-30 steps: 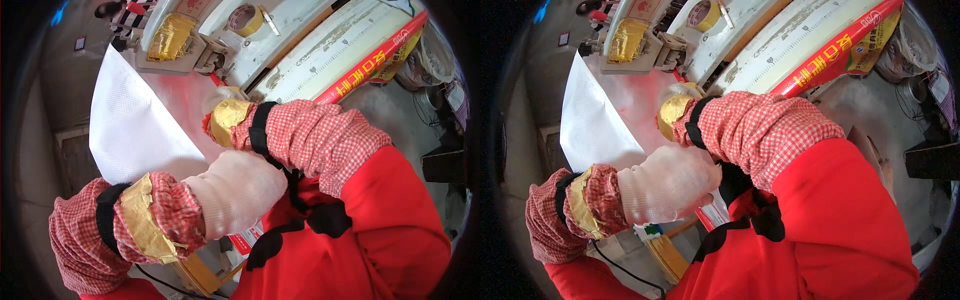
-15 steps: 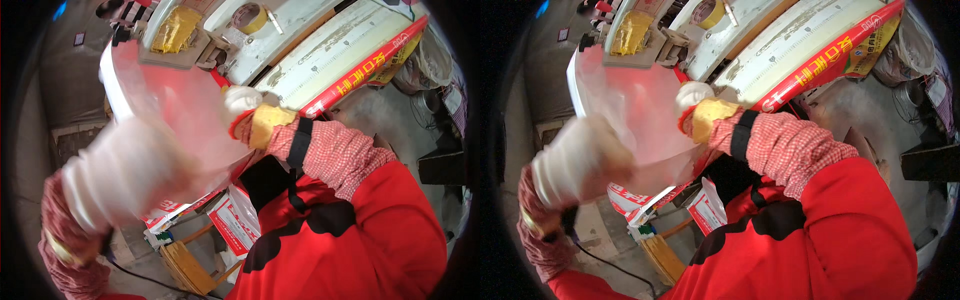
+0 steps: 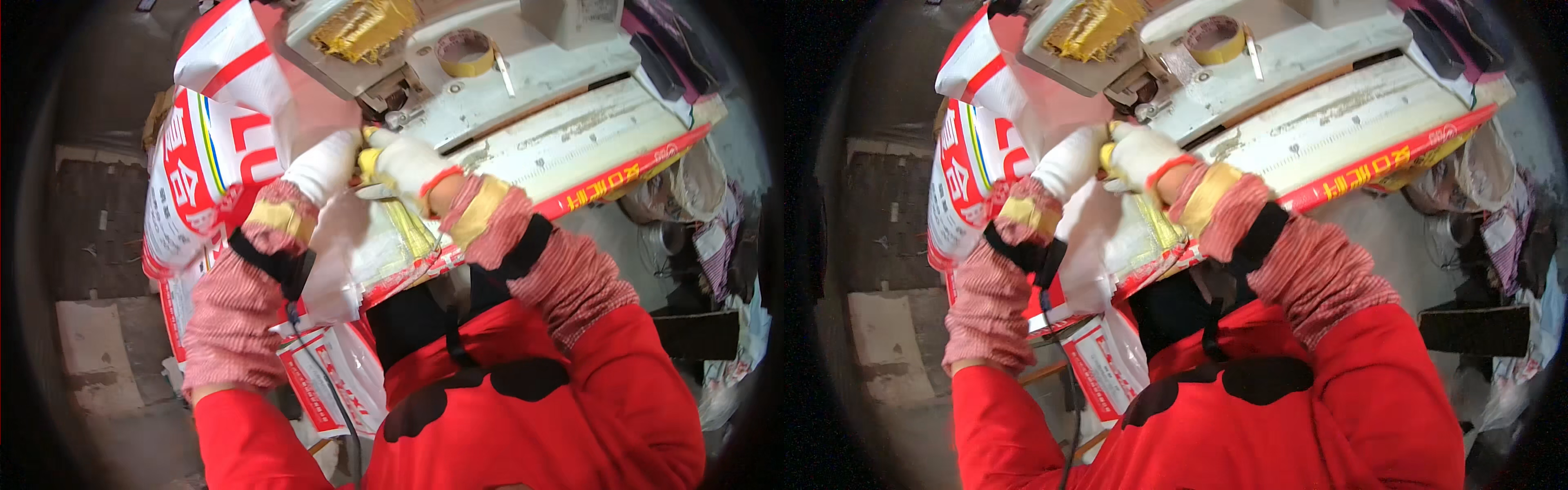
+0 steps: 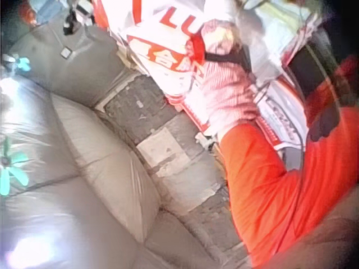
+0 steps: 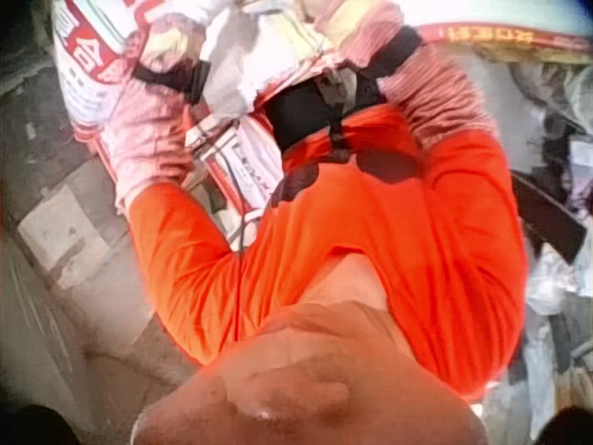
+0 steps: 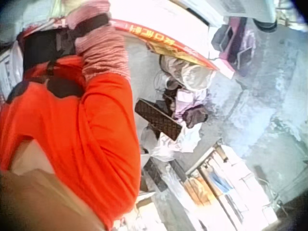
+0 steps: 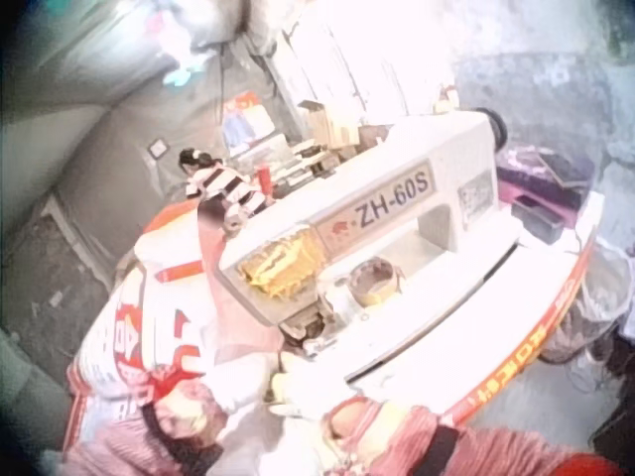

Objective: Inserting plastic liners into fertilizer bags and sealing them with a sewing machine.

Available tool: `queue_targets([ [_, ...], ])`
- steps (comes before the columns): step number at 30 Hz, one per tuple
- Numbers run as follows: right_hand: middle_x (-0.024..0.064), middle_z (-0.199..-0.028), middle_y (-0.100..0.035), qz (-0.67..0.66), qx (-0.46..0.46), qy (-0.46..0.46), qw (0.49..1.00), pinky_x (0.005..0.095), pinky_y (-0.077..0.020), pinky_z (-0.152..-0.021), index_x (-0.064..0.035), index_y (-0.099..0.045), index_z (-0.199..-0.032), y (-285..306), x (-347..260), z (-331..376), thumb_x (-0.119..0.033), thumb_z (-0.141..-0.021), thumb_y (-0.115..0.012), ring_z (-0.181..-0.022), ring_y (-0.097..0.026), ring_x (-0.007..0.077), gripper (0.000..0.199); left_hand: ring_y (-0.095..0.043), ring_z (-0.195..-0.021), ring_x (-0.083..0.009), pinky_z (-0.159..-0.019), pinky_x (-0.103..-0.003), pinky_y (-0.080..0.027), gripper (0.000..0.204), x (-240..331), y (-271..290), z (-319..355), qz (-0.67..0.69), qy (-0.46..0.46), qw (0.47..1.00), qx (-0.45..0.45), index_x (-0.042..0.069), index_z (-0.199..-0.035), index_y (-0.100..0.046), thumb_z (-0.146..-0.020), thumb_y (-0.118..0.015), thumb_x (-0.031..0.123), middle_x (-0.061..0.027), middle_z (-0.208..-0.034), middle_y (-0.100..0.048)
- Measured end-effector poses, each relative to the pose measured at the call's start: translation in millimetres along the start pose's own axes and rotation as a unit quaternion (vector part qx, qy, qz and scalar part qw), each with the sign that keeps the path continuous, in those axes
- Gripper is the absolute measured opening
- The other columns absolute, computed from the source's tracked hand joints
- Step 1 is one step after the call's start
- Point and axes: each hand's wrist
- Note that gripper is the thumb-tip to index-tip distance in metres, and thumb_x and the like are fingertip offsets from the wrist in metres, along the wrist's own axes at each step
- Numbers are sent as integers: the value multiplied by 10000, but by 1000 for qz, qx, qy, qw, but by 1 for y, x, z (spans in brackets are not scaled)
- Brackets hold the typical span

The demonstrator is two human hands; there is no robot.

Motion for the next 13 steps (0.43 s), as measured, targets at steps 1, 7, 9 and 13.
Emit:
queue_targets([
  [1, 245, -1134, -510, 406, 54, 137, 902, 397, -455, -831, -70, -464, -1166, -13, -8, 1, -198, -747, -564, -1004, -531, 361, 450, -604, -640, -241, -609, -330, -475, 263, -11, 3, -5, 130, 153, 980, -7, 26, -855, -592, -867, -398, 203, -140, -738, -603],
  [7, 164, -1351, -339, 759, 75, 248, 597, 420, -251, -1017, -27, -376, -1261, -55, -7, -21, -279, -694, -632, -1227, -354, 313, 671, -579, -791, -286, -664, -367, -466, 132, -36, 50, 120, -122, -7, 988, 97, 57, -814, -611, -748, -500, 83, -132, -790, -602],
  [9, 167, -1347, -350, 777, 80, 245, 574, 440, -187, -1038, -43, -405, -1250, -65, -1, -40, -227, -710, -595, -1260, -308, 308, 601, -579, -712, -277, -671, -373, -459, 112, -1, 97, 165, -346, -16, 937, -37, 77, -836, -580, -745, -517, 97, -130, -718, -558],
  [13, 137, -1415, -245, 758, -214, -92, 610, 462, -105, -1066, -208, -224, -1383, -152, -6, -64, -337, -828, -534, -1329, -123, 332, 648, -526, -898, -296, -794, -437, -399, 292, 21, 164, 268, -514, 47, 853, 81, 111, -931, -573, -653, -515, 42, -65, -815, -599],
])
Point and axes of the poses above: each hand's wrist, its own z-axis away from the middle knuckle, its own y-axis out of the back of the hand, x = y × z
